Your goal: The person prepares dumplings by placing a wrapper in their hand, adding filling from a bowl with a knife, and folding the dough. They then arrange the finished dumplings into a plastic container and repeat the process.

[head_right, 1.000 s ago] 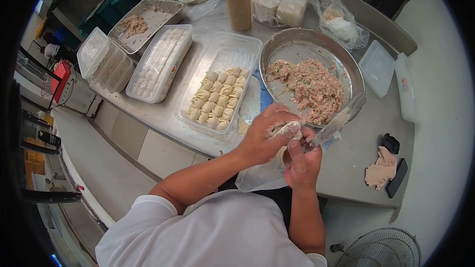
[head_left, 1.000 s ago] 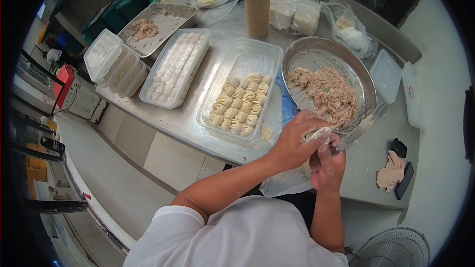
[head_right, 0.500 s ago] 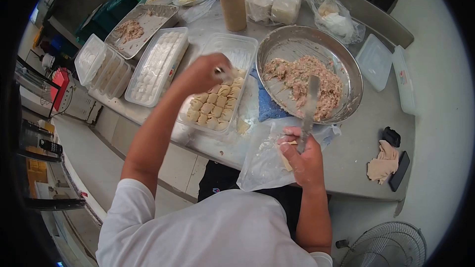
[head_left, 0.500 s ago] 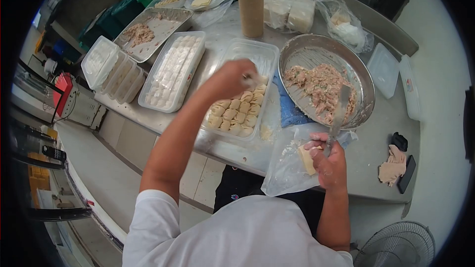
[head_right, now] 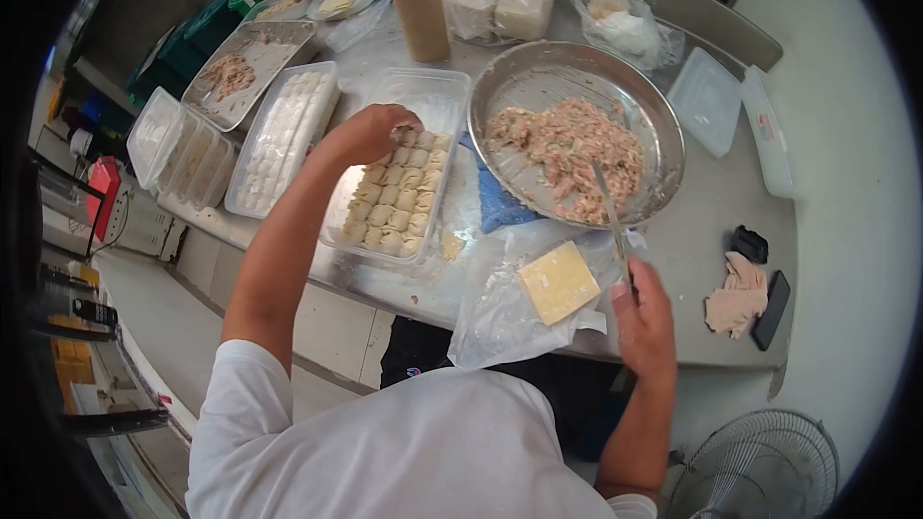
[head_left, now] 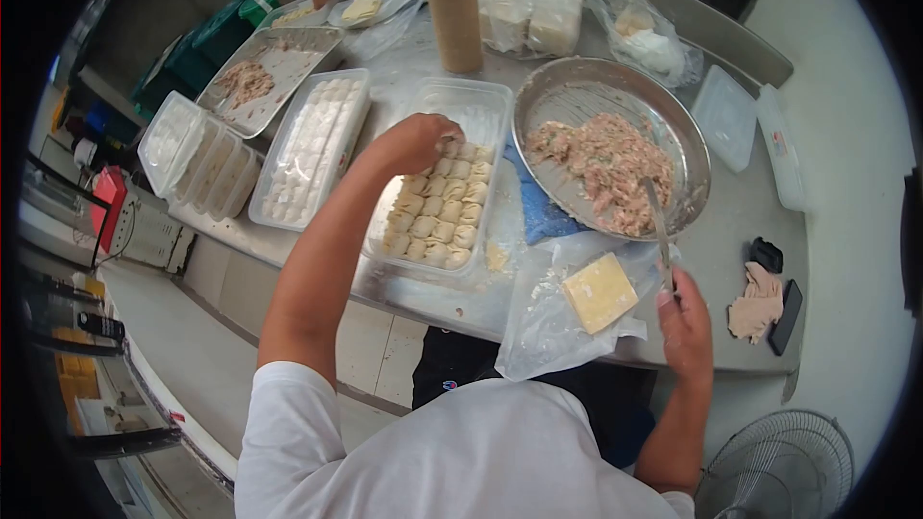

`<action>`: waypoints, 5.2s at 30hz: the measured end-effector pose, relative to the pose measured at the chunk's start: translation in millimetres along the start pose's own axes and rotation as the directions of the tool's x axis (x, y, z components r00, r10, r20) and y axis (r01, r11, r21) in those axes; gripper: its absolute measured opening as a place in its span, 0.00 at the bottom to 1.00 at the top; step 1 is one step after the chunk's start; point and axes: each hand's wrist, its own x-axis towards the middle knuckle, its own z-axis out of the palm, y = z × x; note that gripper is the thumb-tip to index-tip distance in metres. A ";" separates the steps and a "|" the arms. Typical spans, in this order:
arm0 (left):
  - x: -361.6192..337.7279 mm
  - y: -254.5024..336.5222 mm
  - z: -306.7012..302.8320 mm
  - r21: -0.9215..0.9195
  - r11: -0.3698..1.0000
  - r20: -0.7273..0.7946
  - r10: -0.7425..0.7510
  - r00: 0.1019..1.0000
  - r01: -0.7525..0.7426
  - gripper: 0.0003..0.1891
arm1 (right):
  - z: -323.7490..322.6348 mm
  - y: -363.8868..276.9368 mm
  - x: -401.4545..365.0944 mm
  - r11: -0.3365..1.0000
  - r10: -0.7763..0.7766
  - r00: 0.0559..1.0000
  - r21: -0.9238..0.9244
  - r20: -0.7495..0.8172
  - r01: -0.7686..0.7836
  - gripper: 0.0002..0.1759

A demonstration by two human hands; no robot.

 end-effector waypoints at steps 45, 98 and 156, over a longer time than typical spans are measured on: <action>-71.4 169.1 99.1 -0.581 -0.799 -0.263 0.004 0.965 -0.155 0.18 | -22.0 -40.4 97.4 0.036 -0.263 0.879 -0.907 0.397 0.420 0.07; -63.4 178.8 68.6 -0.925 0.350 -0.259 -0.296 0.919 -0.148 0.27 | 20.8 -51.0 22.0 0.663 -0.523 0.783 -0.417 0.336 0.622 0.17; -0.6 -16.7 -3.8 0.175 0.982 0.027 0.068 0.997 -0.072 0.24 | -25.7 -16.8 23.2 0.749 -0.412 0.911 -0.567 0.007 0.343 0.15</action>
